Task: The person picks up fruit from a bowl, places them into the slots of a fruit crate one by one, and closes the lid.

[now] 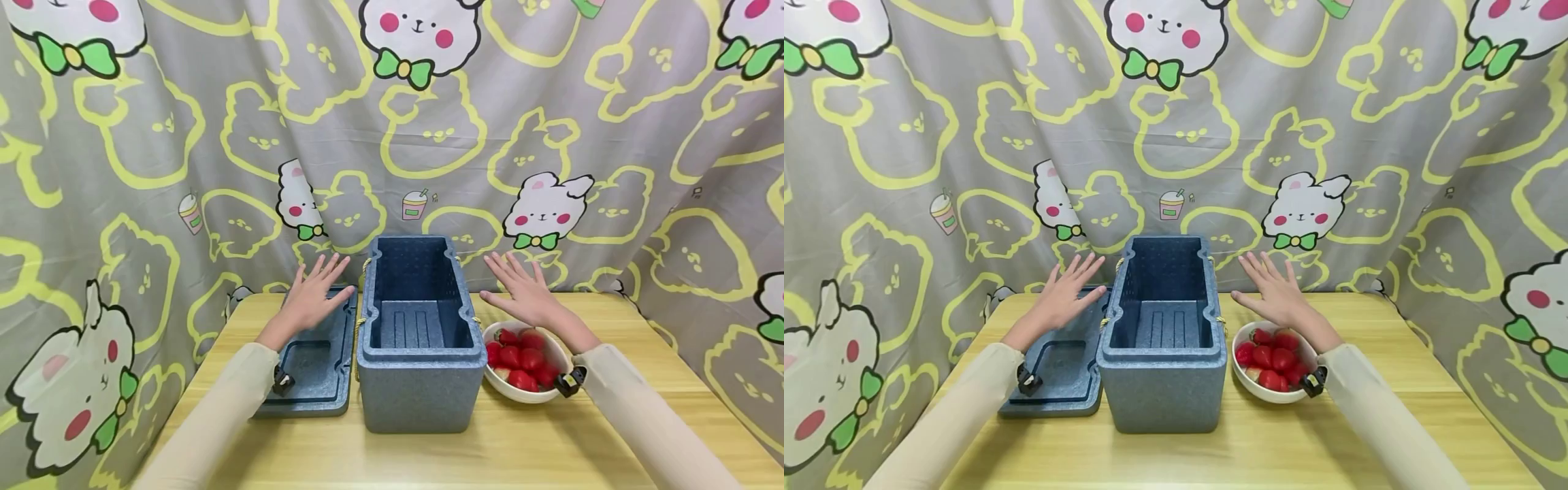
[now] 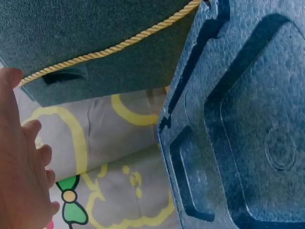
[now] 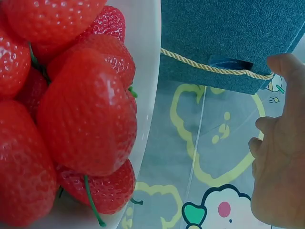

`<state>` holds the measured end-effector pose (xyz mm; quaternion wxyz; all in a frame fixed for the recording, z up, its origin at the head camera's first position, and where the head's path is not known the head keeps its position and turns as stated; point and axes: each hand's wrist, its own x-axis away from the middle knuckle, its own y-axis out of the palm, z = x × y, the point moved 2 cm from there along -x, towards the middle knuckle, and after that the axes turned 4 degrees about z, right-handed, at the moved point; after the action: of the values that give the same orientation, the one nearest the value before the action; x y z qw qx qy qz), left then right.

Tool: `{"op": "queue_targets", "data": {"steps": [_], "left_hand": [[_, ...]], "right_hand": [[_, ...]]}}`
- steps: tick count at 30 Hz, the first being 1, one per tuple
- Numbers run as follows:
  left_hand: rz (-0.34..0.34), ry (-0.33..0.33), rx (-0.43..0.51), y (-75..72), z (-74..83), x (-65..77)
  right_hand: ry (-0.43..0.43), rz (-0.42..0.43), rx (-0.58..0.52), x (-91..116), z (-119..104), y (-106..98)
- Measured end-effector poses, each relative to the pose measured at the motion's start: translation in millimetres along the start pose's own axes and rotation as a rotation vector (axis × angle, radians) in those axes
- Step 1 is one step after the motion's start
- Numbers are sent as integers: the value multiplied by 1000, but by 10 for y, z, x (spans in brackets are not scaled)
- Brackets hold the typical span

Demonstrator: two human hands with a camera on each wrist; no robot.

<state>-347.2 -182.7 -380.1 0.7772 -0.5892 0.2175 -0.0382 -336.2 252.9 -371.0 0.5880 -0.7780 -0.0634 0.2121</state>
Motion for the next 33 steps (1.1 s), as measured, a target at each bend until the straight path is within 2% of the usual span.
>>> {"op": "queue_targets", "data": {"steps": [3,6,9,14,16,18,21,24,33], "left_hand": [[7,6,39,9,34,6],[23,11,119,12,59,23],[64,16,277,19,114,47],[150,30,642,21,305,88],[150,39,774,14,410,98],[131,47,854,15,505,90],[97,63,895,45,623,54],[92,68,879,76,687,14],[190,80,825,113,662,-26]], "right_hand": [[6,-12,6,0,18,-10],[6,-18,1,-16,15,-28],[-3,-23,-7,-27,1,-54],[-39,-14,-13,-47,-42,-92],[-64,-3,-14,-53,-60,-101],[-96,8,-11,-58,-73,-107],[-143,18,-2,-42,-78,-99],[-183,13,0,-12,-65,-82],[-363,41,11,90,44,-29]]}}
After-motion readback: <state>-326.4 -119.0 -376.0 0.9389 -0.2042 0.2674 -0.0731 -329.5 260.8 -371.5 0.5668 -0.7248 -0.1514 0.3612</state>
